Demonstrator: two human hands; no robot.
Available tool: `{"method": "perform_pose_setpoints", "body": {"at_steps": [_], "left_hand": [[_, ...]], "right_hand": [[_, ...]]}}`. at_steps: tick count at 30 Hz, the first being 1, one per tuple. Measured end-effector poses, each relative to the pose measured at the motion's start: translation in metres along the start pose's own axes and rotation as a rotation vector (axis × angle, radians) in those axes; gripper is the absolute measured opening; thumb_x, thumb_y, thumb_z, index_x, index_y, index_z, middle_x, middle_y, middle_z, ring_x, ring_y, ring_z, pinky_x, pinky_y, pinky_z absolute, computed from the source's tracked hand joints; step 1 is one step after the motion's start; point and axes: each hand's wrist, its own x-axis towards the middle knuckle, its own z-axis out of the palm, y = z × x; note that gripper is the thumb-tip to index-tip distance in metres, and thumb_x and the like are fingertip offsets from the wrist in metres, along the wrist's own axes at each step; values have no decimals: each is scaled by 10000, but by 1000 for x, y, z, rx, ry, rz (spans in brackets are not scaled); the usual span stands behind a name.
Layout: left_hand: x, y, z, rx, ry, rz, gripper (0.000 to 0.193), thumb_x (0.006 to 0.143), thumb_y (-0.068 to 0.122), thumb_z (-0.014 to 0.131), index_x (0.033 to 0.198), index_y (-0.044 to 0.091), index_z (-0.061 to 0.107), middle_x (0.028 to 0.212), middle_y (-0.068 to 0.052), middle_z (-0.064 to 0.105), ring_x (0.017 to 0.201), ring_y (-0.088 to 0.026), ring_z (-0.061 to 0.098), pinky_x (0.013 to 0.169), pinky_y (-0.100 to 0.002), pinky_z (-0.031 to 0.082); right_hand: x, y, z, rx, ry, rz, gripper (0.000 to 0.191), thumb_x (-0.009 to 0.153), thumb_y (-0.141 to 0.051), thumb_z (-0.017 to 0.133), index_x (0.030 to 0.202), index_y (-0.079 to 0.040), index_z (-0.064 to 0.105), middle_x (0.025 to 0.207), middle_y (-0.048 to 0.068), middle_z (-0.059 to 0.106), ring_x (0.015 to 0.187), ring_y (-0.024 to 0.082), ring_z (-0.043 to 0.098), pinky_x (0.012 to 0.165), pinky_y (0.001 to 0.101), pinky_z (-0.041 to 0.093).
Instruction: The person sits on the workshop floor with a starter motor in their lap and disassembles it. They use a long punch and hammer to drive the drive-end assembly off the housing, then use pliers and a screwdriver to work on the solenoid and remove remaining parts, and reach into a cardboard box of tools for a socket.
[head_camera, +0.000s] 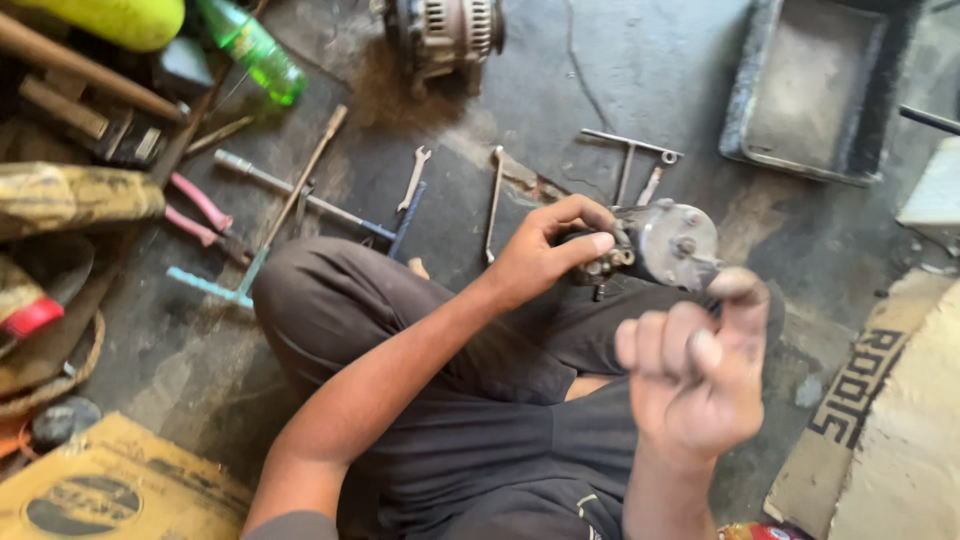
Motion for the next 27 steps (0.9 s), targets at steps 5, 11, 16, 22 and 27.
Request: {"method": "perform_pose_setpoints", "body": {"at_steps": [5,11,16,22,27], "left_hand": [[-4,17,18,368,52,209,460,778,270,855,1073,30,597,996,-14,642,954,-107,601,871,-291,519],[9,23,23,583,178,128,433,684,323,888,916,35,663,871,-37,710,847,-123,665,831,-301,550],[13,26,7,541,82,57,418,677,320,905,902,36,696,864,-17,722,819,-95,653,778,-283,549],[22,25,-8,118,-111,-146,281,808,125,823,1025,-25,726,933,-45,746,851,-99,697,791,-275,573],[31,23,-33,158,-269,-67,283,863,39,737,1128,-58,716,1018,-91,768,923,-124,725,860,-296,594]], "right_hand": [[20,-6,-27,-455,107,-17,158,996,39,579,1143,-9,614,720,-7,507,586,69,377,581,260,314],[-3,-1,-64,-1005,73,331,135,913,27,645,1044,-6,647,874,-12,608,766,48,532,671,208,414],[-14,-10,-78,-1180,-209,526,125,844,69,615,951,29,666,935,60,619,807,128,557,694,243,460],[-12,-62,-99,-829,-200,330,108,874,73,601,952,20,652,1098,181,696,896,255,714,817,377,608],[52,-53,-154,-373,184,-70,82,1065,46,667,1108,-14,630,1082,186,690,862,248,686,732,347,585]]}}
